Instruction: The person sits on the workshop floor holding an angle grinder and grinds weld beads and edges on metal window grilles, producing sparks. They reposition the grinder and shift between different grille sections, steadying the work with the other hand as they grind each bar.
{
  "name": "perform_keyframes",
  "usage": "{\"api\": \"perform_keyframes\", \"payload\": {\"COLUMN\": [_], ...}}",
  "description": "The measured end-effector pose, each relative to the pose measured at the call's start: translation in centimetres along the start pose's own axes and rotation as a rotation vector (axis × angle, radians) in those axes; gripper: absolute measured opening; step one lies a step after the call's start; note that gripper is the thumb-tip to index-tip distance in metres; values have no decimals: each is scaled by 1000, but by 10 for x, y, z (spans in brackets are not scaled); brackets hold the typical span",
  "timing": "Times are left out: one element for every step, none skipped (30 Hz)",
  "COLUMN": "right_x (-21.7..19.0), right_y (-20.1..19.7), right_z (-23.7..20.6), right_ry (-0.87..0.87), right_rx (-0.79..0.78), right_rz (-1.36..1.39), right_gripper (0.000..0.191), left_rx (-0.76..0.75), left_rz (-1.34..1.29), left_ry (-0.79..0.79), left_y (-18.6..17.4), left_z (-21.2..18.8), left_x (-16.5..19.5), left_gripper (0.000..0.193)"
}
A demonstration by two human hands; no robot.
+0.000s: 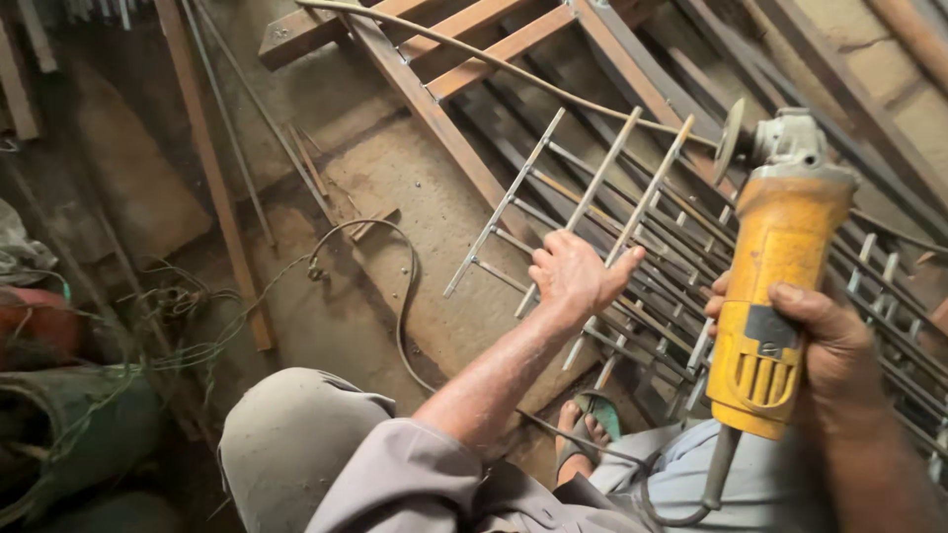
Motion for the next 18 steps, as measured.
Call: {"api": "perform_keyframes", "payload": {"right_x": [2,2,1,2,4,7,10,11,11,11,9,6,3,-1,-10,-20,-27,-33], "right_y": [4,6,7,8,11,11,12,13,17,22,28,33,39,42,45,47,49,51], "right_z": [2,2,3,7,11,16,21,28,37,45,55,64,72,78,87,99,111,125], "right_ry": [-47,-91,-102,-113,-123,-67,-13,39,56,60,65,44,29,24,-48,-110,-164,-229], "right_rx": [30,64,51,37,18,38,56,67,70,65,60,51,46,45,22,4,-6,-38], "right_rz": [-39,-79,-99,-114,-126,-108,-90,-76,-77,-79,-83,-74,-65,-56,-168,-274,-376,-466], "right_gripper": [54,52,51,50,49,49,48,48,48,48,47,45,43,41,40,38,37,38], "left_rx": [-9,-21,-34,-48,-60,-69,-75,-74,-23,41,106,157,203,154,93,19,-17,-66], "left_rz": [33,64,132,205,282,251,219,187,193,202,213,250,286,259,231,203,145,85], "left_ry": [44,87,120,153,184,199,215,228,258,293,325,326,324,317,308,297,244,192], "left_y": [7,15,26,37,47,56,64,70,73,74,73,71,68,65,63,62,59,56], "left_z": [1,1,0,0,1,2,5,8,11,13,15,15,17,20,22,22,24,31], "left_x": [0,-2,-7,-13,-20,-27,-32,-36,-38,-37,-37,-36,-36,-36,-37,-40,-42,-43], "left_gripper": [118,115,106,96,86,82,77,72,69,66,63,61,58,60,61,62,64,67]}}
Point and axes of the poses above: each hand's wrist, its own z-axis towards the middle knuckle, its own y-axis out of the palm, x = y × z, the point moved 3 cm from there along z, towards the middle knuckle, and after that the axes turned 6 degrees about y, right-handed, at the moved point
